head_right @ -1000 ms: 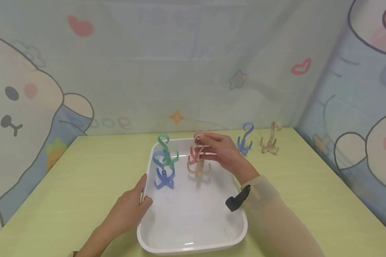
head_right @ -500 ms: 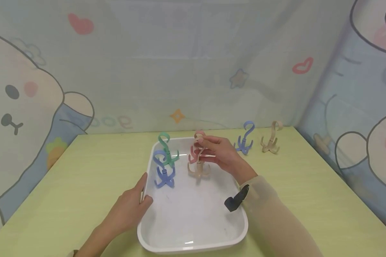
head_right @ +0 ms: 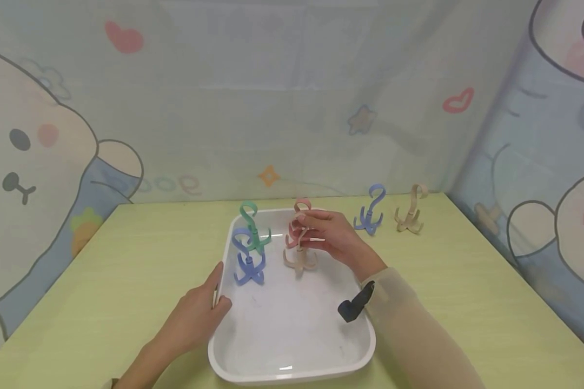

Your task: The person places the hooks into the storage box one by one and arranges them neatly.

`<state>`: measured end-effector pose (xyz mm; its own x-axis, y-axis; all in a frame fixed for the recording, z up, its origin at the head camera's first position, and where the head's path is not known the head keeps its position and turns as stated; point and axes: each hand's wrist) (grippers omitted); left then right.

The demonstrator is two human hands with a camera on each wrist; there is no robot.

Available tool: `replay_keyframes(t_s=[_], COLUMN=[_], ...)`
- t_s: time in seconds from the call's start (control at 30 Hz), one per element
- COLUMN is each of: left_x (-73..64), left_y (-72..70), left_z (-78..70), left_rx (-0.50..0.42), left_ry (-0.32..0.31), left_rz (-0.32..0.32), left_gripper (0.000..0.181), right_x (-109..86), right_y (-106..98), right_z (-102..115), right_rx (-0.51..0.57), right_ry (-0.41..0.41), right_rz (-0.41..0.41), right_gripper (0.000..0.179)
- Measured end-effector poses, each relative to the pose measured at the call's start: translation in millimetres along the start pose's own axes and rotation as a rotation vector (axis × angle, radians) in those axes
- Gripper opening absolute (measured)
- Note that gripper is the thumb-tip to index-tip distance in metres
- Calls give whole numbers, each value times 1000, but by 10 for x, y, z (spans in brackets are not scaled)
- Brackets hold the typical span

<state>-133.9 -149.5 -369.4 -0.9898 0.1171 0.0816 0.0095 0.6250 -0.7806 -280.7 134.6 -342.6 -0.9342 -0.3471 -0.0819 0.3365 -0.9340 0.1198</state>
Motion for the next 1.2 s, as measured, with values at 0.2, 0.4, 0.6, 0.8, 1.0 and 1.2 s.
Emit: replay_keyframes(t_s=[0.2,0.4,0.6,0.8,1.0,1.2], left_x=[-3,-1,-4,-6,-5,-6], left_y=[6,17,7,8,-6,7], left_z=[0,5,4,10,13,8], left_rx=[1,7,18,21,19,13], left_ry=[3,10,13,9,10,9], left_rz=[-3,-11,-17,-16,-12,-15], left_gripper=[75,74,75,74,75,75], right_x=[-9,-44,-61,-69,-77,-90], right_y=[-22,-28,-25,-17,-4,-7], right_z=[-18,-25,-19,-19,-13,4], right_rx=[15,12,15,21,-8,-17], right_ry=[13,-1,-15,-22,-20,-31], right_rz=[-6,10,19,24,8,9], right_gripper=[36,26,22,24,31,30])
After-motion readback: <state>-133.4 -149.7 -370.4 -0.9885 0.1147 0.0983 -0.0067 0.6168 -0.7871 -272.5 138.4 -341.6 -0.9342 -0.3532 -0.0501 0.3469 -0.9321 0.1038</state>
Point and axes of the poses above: each hand's wrist, its own x-axis towards the middle knuckle, its own y-axis out of the palm, z = x × y
